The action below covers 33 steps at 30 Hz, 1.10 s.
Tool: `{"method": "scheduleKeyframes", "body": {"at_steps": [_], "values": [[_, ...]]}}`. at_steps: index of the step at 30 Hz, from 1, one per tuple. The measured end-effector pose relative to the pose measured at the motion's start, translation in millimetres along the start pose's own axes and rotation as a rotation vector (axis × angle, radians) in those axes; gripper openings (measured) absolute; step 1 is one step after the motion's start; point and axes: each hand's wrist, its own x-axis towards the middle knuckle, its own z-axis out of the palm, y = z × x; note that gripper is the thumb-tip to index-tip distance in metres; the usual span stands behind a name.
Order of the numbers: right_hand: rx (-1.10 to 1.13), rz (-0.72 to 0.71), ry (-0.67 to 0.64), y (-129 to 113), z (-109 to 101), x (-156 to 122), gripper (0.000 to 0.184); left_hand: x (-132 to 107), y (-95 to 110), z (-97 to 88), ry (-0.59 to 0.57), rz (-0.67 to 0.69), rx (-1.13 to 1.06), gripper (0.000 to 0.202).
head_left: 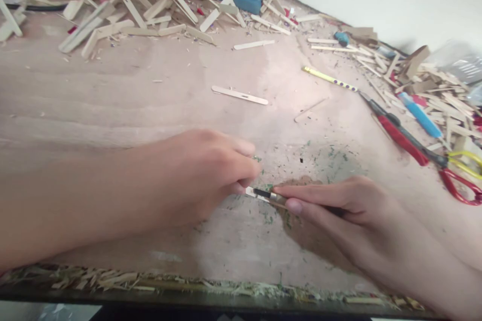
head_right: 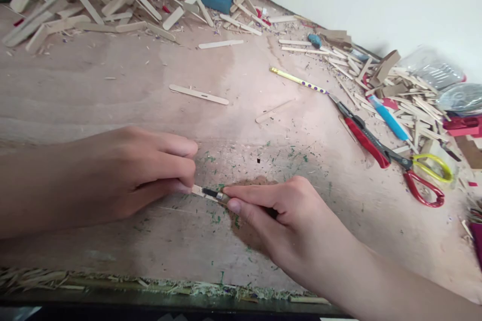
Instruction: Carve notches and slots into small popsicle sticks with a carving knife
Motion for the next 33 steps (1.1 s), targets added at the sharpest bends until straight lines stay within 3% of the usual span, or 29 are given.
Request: {"method": "scheduleKeyframes", "body": {"at_steps": [6,10,14,22,33], "values": [[-0.088,-0.053,0.002,3.6,-4.7,-0.3,0.046,1.8,-5.2,5.2,0.066,0.083,-0.059,0.037],[-0.216,-0.188,0.063,9.6,-2.8,-2.7,0.033,2.6,-6.0,5.2,0.056,0.093,-0.073,0.034],[-0.210,-0.238,0.034,9.1,-3.5,1.6,0.032,2.1,-5.3,3.5,0.010,0.045,-0.077,0.033],[-0.195,-0.241,0.030,12.1,-10.4,-0.2,0.028,-2.1,-7.6,3.1,0.020,0.072,-0.056,0.032],[-0.167,-0.214,0.044,13.3,-2.2,1.9,0.029,-1.8,-5.7,4.7,0.061,0.089,-0.054,0.033]]}}
